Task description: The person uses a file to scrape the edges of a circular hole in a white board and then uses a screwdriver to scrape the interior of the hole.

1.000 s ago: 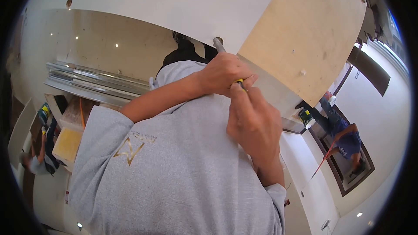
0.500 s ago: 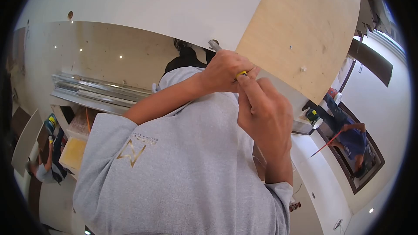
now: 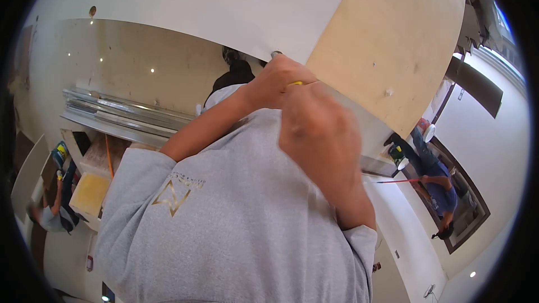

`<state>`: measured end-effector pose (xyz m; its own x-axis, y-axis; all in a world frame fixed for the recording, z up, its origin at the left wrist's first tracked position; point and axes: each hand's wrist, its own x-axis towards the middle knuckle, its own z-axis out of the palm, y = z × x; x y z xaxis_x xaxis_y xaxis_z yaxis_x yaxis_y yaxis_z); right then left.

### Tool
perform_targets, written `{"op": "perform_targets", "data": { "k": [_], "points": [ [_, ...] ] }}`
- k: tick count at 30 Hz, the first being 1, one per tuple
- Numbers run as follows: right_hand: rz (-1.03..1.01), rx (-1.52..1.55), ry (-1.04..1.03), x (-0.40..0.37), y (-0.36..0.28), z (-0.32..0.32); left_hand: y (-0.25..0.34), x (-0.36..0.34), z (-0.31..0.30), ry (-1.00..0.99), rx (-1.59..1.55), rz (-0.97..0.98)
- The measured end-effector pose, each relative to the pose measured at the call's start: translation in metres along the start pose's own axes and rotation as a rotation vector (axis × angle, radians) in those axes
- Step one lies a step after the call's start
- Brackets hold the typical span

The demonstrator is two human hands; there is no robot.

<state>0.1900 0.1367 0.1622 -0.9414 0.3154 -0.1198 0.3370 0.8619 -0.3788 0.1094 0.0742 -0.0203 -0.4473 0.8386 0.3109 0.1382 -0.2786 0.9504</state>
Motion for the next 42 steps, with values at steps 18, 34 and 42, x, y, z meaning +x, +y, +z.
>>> {"op": "perform_targets", "data": {
  "k": [18,34,42],
  "points": [
    [0.205,0.076,0.034,0.007,-0.012,-0.020,0.015,0.014,0.004,-0.067,0.002,-0.017],
    [0.137,0.084,0.088,0.011,-0.004,-0.005,-0.006,0.004,0.005,0.012,0.047,0.064],
    [0.373,0.163,0.040,0.015,0.009,-0.023,0.003,0.021,0.018,0.056,0.054,0.007]
  ]
}}
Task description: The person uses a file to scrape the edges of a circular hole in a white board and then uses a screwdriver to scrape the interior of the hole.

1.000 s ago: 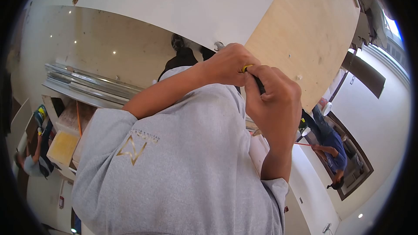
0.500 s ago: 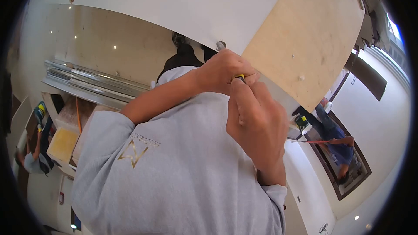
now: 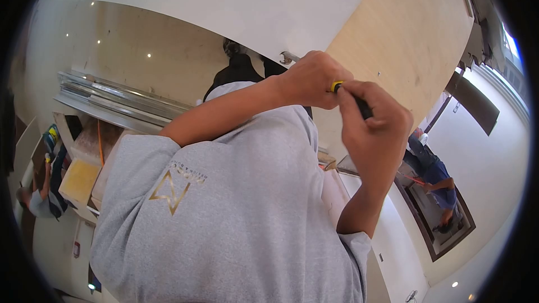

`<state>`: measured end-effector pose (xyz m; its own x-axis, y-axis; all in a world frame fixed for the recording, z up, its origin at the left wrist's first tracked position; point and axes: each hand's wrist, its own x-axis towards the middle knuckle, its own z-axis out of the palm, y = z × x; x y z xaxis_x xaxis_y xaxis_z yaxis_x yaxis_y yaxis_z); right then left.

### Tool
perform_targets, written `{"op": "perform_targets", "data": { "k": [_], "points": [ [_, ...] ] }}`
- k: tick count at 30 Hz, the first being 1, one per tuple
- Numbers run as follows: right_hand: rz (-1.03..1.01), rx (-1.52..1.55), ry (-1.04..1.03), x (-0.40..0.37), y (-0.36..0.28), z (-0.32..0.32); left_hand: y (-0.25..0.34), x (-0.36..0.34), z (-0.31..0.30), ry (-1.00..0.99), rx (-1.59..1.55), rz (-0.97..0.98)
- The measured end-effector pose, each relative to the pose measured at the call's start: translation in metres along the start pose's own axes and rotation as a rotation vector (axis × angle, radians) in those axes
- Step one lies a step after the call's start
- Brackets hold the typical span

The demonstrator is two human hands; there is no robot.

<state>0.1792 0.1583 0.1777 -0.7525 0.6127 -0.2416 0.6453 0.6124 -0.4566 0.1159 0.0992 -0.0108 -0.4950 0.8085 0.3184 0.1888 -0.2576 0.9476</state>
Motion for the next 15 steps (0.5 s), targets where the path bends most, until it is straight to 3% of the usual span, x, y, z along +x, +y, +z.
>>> {"op": "perform_targets", "data": {
  "k": [3,7,15],
  "points": [
    [-0.201,-0.026,0.032,-0.007,0.000,0.009,0.005,-0.008,-0.009,-0.043,0.027,-0.013],
    [-0.162,-0.077,0.006,-0.014,-0.022,0.012,0.016,-0.014,-0.020,-0.023,0.008,0.012],
    [-0.364,-0.179,-0.012,-0.021,-0.032,0.030,0.011,-0.031,-0.025,0.113,0.117,0.047]
  ]
}}
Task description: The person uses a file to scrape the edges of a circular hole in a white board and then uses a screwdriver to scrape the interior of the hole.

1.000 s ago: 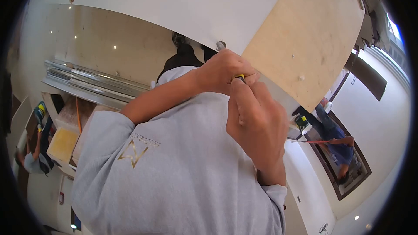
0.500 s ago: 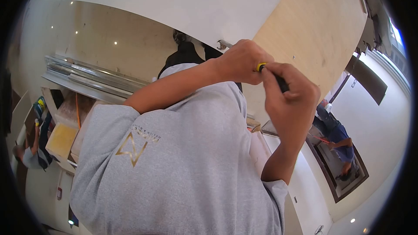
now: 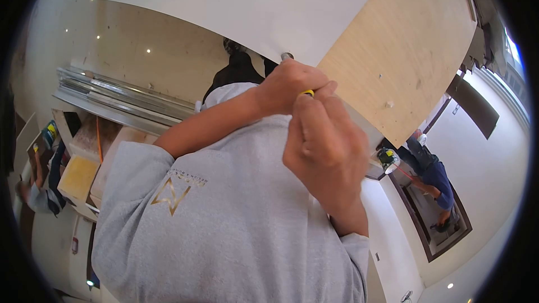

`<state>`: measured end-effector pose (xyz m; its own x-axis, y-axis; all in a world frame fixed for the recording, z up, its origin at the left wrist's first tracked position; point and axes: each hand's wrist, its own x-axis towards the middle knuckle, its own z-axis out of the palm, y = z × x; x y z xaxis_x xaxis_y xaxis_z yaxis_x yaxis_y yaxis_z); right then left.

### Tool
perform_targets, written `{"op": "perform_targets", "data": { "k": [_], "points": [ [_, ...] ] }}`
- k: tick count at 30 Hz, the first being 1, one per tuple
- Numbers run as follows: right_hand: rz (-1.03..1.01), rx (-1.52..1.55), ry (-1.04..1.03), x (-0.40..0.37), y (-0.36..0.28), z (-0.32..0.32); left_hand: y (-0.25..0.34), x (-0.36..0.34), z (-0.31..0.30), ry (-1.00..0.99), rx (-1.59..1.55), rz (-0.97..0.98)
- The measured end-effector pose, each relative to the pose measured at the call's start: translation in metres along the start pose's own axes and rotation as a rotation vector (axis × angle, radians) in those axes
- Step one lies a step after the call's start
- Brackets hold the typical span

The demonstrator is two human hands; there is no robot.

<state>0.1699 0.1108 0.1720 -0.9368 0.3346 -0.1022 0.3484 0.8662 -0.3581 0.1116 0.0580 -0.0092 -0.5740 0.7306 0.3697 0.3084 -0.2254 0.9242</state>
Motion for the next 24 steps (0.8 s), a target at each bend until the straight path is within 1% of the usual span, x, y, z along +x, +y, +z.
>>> {"op": "perform_targets", "data": {
  "k": [2,6,7,10,11,14,15,18,21,24],
  "points": [
    [-0.017,-0.027,-0.018,0.001,0.003,0.003,-0.003,0.000,0.003,-0.009,-0.011,0.008],
    [0.126,0.070,0.079,0.008,0.004,-0.004,-0.012,0.015,0.007,-0.014,-0.085,0.063],
    [0.080,0.009,0.068,0.011,0.008,-0.002,-0.012,0.011,0.010,-0.018,-0.100,0.065],
    [0.196,0.133,0.059,0.016,0.016,-0.004,-0.020,0.014,0.012,-0.134,-0.101,-0.040],
    [0.181,0.105,0.076,0.017,0.012,-0.007,-0.019,0.014,0.015,-0.116,-0.136,-0.027],
    [0.287,0.121,0.101,0.019,0.018,-0.005,-0.026,0.019,0.015,-0.156,-0.174,0.006],
    [0.324,0.140,0.092,0.019,0.019,-0.008,-0.023,0.024,0.018,-0.132,-0.225,0.013],
    [0.374,0.119,0.106,0.013,0.014,-0.011,-0.018,0.024,0.015,-0.245,-0.136,0.017],
    [0.483,0.176,0.125,0.011,0.030,-0.009,-0.023,0.031,0.019,-0.303,-0.230,-0.024],
    [0.428,0.138,0.169,0.000,0.025,-0.011,-0.019,0.031,0.021,-0.332,-0.219,0.076]
  ]
}}
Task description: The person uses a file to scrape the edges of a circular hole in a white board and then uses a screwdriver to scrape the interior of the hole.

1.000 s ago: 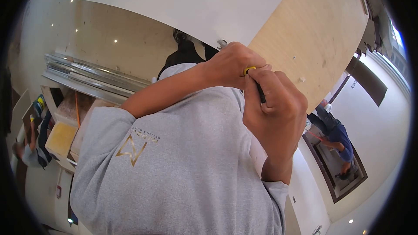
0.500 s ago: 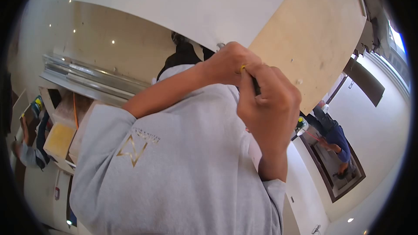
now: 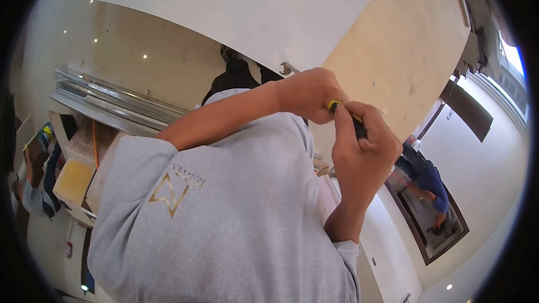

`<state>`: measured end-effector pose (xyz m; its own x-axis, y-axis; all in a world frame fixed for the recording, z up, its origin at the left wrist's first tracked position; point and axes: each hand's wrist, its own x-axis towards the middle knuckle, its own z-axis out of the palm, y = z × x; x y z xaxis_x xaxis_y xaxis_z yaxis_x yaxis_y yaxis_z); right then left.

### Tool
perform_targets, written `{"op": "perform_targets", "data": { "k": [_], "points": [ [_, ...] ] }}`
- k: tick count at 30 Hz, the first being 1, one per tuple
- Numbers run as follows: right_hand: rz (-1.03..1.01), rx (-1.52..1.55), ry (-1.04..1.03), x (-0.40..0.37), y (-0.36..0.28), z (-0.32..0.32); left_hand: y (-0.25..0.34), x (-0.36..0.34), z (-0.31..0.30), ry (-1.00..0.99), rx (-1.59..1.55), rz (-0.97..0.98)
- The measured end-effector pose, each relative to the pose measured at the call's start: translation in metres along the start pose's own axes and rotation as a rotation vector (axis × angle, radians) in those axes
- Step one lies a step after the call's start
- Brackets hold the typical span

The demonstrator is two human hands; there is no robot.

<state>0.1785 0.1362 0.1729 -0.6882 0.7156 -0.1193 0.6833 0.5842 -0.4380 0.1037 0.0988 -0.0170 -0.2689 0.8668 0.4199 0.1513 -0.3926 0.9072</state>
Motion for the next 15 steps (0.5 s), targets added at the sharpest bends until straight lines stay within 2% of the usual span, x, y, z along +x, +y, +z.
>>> {"op": "perform_targets", "data": {
  "k": [1,4,6,8,11,15],
  "points": [
    [0.019,-0.004,0.034,-0.003,0.002,0.002,0.001,0.001,-0.001,0.008,-0.041,0.021],
    [0.129,0.082,0.021,0.005,0.015,0.004,-0.004,0.006,-0.003,-0.109,-0.138,-0.114],
    [0.130,0.049,-0.029,0.002,0.010,-0.002,0.001,0.006,-0.003,-0.116,-0.096,-0.142],
    [0.092,-0.004,-0.052,-0.001,0.002,0.000,0.008,0.002,-0.009,-0.086,-0.038,-0.184],
    [-0.056,-0.008,-0.057,-0.011,-0.008,0.002,0.026,-0.007,-0.024,-0.135,-0.120,-0.252],
    [-0.228,-0.072,-0.121,-0.016,-0.011,0.001,0.036,-0.016,-0.027,-0.095,-0.263,-0.228]
  ]
}}
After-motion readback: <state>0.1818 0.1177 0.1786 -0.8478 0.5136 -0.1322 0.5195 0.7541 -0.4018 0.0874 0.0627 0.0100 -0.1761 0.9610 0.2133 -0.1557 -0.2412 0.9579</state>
